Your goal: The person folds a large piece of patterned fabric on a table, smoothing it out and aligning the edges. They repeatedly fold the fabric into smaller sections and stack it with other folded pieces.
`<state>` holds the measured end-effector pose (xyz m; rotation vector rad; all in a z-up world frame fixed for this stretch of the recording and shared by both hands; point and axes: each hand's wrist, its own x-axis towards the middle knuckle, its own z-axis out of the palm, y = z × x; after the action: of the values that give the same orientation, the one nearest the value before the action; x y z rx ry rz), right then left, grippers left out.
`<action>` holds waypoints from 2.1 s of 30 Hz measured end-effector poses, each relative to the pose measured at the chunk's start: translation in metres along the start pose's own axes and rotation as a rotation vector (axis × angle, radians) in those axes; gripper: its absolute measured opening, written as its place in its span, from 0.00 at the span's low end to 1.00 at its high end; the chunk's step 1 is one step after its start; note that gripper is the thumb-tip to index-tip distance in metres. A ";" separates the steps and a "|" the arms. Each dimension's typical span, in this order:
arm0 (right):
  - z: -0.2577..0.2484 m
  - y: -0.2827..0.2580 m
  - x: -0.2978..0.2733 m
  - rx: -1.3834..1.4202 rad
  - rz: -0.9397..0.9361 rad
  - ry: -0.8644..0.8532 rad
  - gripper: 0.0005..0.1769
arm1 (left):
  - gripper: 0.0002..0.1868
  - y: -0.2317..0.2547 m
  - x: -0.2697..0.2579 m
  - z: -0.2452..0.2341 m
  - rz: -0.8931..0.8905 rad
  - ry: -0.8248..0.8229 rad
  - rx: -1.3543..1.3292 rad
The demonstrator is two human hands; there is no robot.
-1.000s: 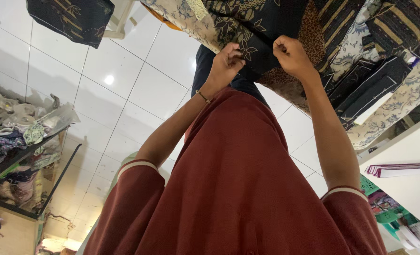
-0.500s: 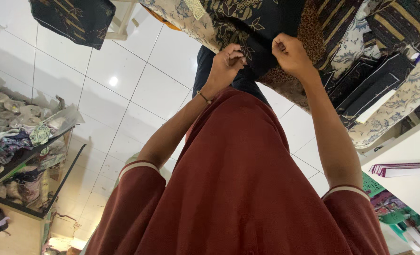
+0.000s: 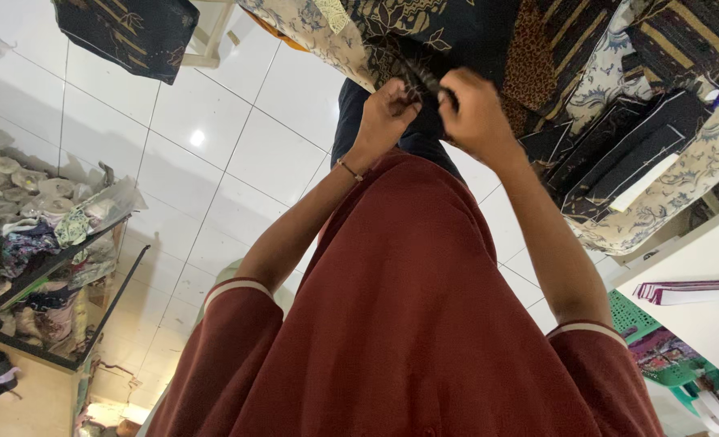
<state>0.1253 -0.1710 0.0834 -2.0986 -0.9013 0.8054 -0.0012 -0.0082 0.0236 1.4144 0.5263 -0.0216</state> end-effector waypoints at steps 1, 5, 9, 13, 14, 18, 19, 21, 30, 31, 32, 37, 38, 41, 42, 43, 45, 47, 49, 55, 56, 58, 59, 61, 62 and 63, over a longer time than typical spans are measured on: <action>-0.003 0.014 0.007 -0.057 -0.093 0.100 0.05 | 0.08 -0.002 -0.002 -0.001 -0.034 0.020 0.058; -0.022 0.070 0.049 -0.405 -0.304 0.395 0.03 | 0.10 -0.012 -0.015 -0.002 -0.203 0.037 0.104; -0.025 0.115 0.089 -0.313 -0.122 0.253 0.02 | 0.10 -0.019 -0.024 0.000 -0.203 0.030 -0.001; -0.010 0.147 0.097 -0.322 -0.193 0.339 0.04 | 0.11 -0.024 -0.027 -0.002 -0.240 0.029 -0.051; -0.009 0.153 0.098 -0.322 -0.148 0.319 0.04 | 0.10 -0.025 -0.027 -0.002 -0.257 0.030 -0.099; -0.009 0.164 0.095 -0.322 -0.236 0.358 0.06 | 0.07 -0.027 -0.024 -0.004 -0.298 0.030 -0.126; -0.010 0.164 0.095 -0.326 -0.228 0.349 0.05 | 0.06 -0.026 -0.023 -0.003 -0.286 0.019 -0.122; -0.012 0.161 0.092 -0.339 -0.206 0.341 0.05 | 0.05 -0.022 -0.018 0.000 -0.276 0.010 -0.136; -0.021 0.152 0.085 0.046 -0.359 0.422 0.11 | 0.11 0.001 0.088 0.038 -0.131 -0.002 -0.166; -0.022 0.153 0.084 -0.045 -0.319 0.430 0.10 | 0.11 0.000 0.104 0.044 -0.151 0.021 -0.173; -0.023 0.154 0.084 -0.137 -0.281 0.440 0.09 | 0.17 0.000 0.121 0.050 -0.167 0.044 -0.180; -0.024 0.166 0.083 -0.081 0.041 0.364 0.11 | 0.17 -0.019 0.164 0.069 -0.196 0.149 -0.163; -0.023 0.171 0.082 -0.082 0.031 0.369 0.10 | 0.18 -0.024 0.165 0.072 -0.209 0.157 -0.179; -0.023 0.183 0.084 -0.170 -0.099 0.441 0.12 | 0.19 -0.034 0.169 0.075 -0.230 0.177 -0.205; -0.023 0.186 0.086 -0.214 -0.162 0.475 0.13 | 0.19 -0.035 0.170 0.074 -0.233 0.184 -0.210; -0.024 0.187 0.088 -0.182 -0.145 0.461 0.12 | 0.19 -0.035 0.171 0.073 -0.237 0.176 -0.216; -0.023 0.187 0.089 -0.117 -0.113 0.428 0.10 | 0.18 -0.034 0.170 0.072 -0.246 0.163 -0.232; -0.023 0.183 0.089 -0.058 0.105 0.356 0.09 | 0.18 -0.030 0.170 0.071 -0.280 0.157 -0.227; -0.025 0.177 0.090 -0.065 0.130 0.359 0.07 | 0.18 -0.026 0.170 0.070 -0.298 0.146 -0.225; -0.022 0.162 0.086 -0.152 -0.052 0.518 0.09 | 0.16 -0.014 0.167 0.066 -0.324 0.123 -0.229; -0.021 0.161 0.085 -0.164 -0.044 0.535 0.10 | 0.15 -0.012 0.167 0.066 -0.338 0.127 -0.223; -0.023 0.158 0.087 -0.206 -0.033 0.559 0.13 | 0.14 -0.006 0.167 0.067 -0.358 0.131 -0.230; -0.023 0.156 0.088 -0.237 -0.031 0.566 0.14 | 0.13 -0.003 0.168 0.066 -0.365 0.132 -0.242; -0.024 0.152 0.089 -0.260 -0.027 0.583 0.16 | 0.13 0.000 0.168 0.067 -0.371 0.138 -0.246; -0.022 0.149 0.089 -0.253 -0.026 0.593 0.17 | 0.12 0.001 0.167 0.068 -0.371 0.144 -0.240; -0.022 0.147 0.089 -0.247 -0.025 0.603 0.19 | 0.12 0.002 0.166 0.068 -0.371 0.150 -0.233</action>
<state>0.2427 -0.1834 -0.0437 -2.3368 -0.7109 0.0215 0.1694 -0.0230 -0.0305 1.0818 0.8825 -0.1482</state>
